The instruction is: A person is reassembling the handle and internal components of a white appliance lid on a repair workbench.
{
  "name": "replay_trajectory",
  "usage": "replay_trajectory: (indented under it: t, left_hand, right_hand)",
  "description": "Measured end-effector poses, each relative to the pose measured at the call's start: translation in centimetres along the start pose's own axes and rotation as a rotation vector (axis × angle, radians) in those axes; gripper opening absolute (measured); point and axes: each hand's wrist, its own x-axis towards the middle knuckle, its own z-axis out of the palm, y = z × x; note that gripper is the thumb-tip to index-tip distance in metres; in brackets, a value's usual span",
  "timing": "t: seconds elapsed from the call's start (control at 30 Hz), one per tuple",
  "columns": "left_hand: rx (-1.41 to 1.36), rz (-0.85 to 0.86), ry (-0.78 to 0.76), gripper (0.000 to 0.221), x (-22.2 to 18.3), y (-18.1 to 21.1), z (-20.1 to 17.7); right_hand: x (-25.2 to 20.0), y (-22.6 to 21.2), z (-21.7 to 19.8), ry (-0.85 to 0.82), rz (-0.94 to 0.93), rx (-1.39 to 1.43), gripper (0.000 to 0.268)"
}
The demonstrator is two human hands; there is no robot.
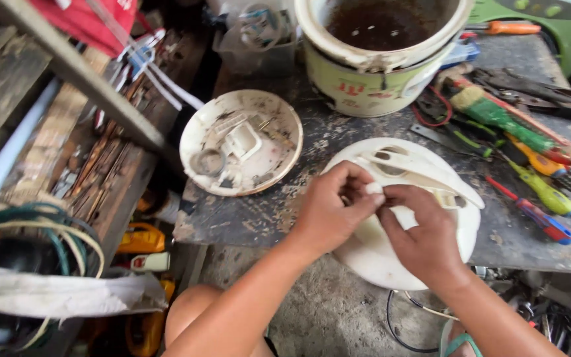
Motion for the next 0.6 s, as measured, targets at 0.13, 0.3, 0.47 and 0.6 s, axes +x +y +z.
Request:
replay_trajectory:
  t: [0.13, 0.3, 0.47, 0.6]
  left_hand:
    - [-0.03, -0.021, -0.109, 0.03, -0.7, 4.0, -2.4]
    - [0.494, -0.309, 0.202, 0.03, 1.2, 6.0, -10.5]
    - [1.249, -0.279, 0.413, 0.009, 2.2, 0.4, -21.0]
    - [1.544, -0.617, 0.215, 0.046, 3.4, -0.8, -22.1]
  right_hand:
    - [0.7, -2.1, -2.0, -0.059, 0.065, -0.029, 0.023]
    - [0.9, -2.4, -4.4, -0.172, 0.222, -0.294, 0.023]
    - [1.1, -2.1, -6.0, -0.153, 0.277, -0.336, 0.027]
    - [0.7, -1.7, -6.4, -0.187, 0.303, -0.406, 0.03]
